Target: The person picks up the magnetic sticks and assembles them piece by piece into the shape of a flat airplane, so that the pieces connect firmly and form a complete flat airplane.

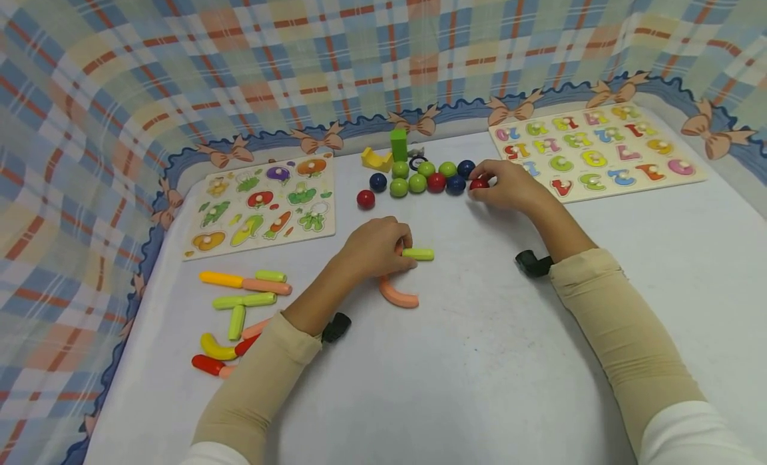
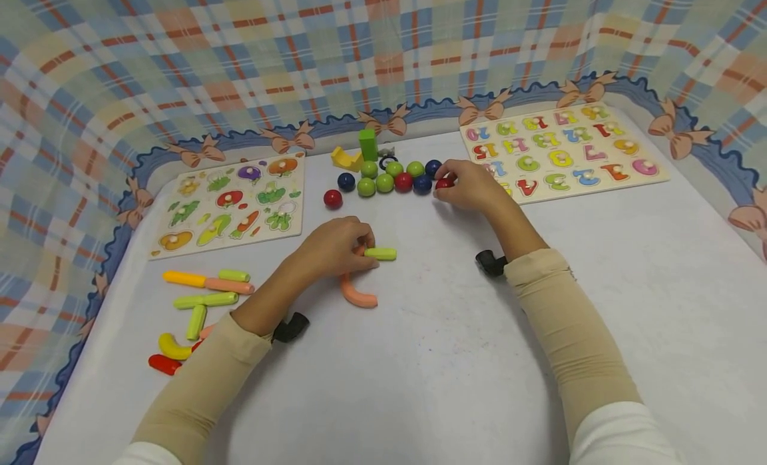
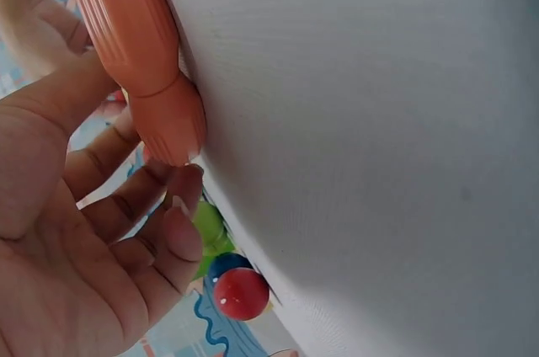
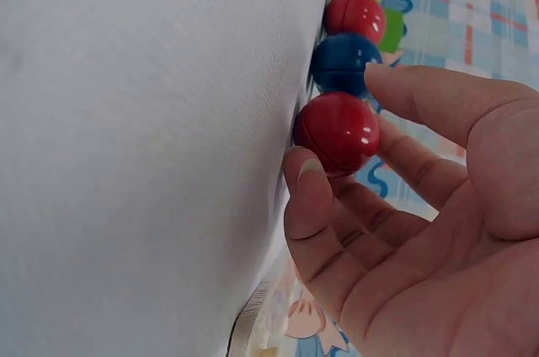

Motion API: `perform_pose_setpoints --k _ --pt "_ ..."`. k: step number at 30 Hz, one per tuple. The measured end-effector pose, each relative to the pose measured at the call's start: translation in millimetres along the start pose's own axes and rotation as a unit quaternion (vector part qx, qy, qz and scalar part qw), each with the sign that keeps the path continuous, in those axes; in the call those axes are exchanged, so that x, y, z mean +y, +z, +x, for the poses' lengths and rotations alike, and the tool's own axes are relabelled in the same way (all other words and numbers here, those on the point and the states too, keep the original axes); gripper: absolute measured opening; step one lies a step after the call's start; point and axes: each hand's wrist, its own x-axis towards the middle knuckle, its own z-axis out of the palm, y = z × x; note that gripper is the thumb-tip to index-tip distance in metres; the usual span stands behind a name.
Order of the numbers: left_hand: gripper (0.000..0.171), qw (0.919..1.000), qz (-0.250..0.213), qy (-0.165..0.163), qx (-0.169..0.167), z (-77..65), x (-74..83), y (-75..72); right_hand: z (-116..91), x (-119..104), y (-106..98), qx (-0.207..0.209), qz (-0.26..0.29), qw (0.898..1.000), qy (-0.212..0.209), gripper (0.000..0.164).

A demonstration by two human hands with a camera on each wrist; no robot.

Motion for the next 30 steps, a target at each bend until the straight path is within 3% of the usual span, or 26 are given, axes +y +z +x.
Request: perform_pose_setpoints --k 5,9,13,17,24,30 --pt "0.037 0.9999 -0.010 -0.004 -0.004 -0.3 0.2 0.8 0.3 0.5 0.4 -0.001 0.002 1.000 -0.001 0.036" --pt "0.046 0.9992 -0.027 0.005 -0.028 -0.4 -0.6 -1.2 0.0 0.0 1.0 -0.003 0.004 1.000 -0.004 0.036" --pt "0.060 0.9937 -0.061 0.054 -0.078 0.8 -3.3 -3.3 -1.3 -1.1 1.6 -0.008 0.005 1.000 -0.003 0.036" --pt "0.054 0.9857 -0.075 0.102 -0.111 3.3 -4.3 -5.5 -2.8 -1.5 1.0 -0.011 0.003 1.000 -0.001 0.036" --pt "0.025 0.9895 -0.055 0.115 -0.068 7.3 -2.9 -4.9 -3.9 0.4 1.4 -0.013 0.004 1.000 -0.005 0.037" --pt "0.028 0.9956 -0.040 0.064 -0.056 6.6 -4.1 -6.1 -3.9 0.2 1.7 -0.010 -0.003 1.000 -0.011 0.039"
